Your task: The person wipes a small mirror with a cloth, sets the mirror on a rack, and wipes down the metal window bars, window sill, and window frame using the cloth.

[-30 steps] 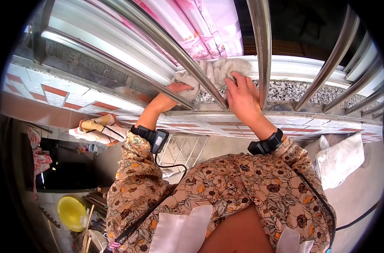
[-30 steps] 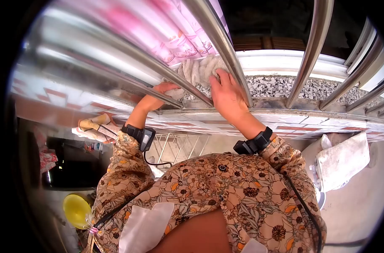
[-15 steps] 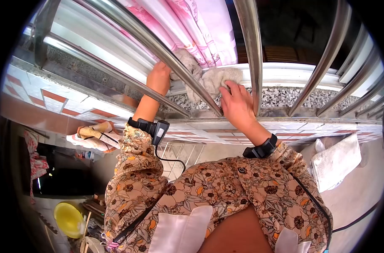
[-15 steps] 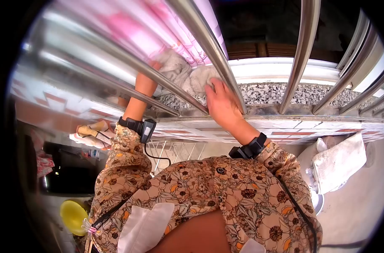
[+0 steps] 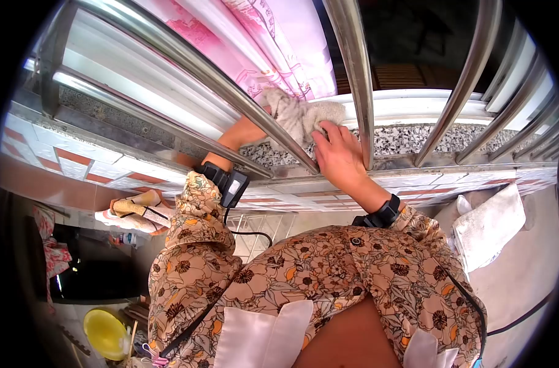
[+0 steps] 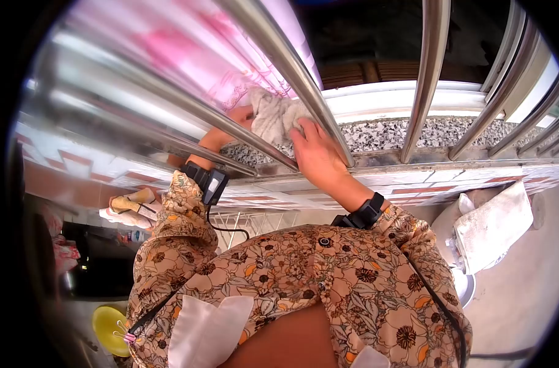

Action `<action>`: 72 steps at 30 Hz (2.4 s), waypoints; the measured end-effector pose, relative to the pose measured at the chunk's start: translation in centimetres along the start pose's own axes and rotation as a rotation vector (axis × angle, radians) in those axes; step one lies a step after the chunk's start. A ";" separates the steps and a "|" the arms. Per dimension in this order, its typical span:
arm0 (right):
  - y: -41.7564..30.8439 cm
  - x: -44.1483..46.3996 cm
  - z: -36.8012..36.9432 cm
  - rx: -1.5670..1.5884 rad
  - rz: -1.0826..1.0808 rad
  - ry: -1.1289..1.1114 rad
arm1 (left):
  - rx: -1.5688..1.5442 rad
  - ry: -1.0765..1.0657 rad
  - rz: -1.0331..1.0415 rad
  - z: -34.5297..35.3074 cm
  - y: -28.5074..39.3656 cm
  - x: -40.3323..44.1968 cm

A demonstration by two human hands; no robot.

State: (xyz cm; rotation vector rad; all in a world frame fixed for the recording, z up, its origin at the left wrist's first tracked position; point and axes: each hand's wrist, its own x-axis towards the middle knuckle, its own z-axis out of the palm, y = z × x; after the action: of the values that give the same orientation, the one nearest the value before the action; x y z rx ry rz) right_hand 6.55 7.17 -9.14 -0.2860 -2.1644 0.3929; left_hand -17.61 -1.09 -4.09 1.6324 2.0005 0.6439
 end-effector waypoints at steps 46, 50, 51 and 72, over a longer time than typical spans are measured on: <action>-0.3 -0.3 -0.2 -0.055 0.038 -0.131 | 0.304 0.014 -0.251 -1.4 5.9 -0.6; -0.6 0.3 -0.1 -0.067 0.130 -0.072 | 0.456 0.111 -0.068 -0.9 0.5 -0.9; -0.6 0.4 0.2 -0.080 0.130 -0.073 | 0.449 0.113 -0.057 -0.5 -0.1 -1.2; -4.5 -9.2 -4.8 -0.030 0.405 -0.411 | -0.309 0.218 -0.127 5.9 -1.0 -15.7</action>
State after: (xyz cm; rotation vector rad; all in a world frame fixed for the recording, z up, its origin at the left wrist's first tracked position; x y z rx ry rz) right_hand 15.46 0.74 -11.65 -0.7189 -2.5125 0.6965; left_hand -11.84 -16.37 -8.21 1.2887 2.0126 1.0610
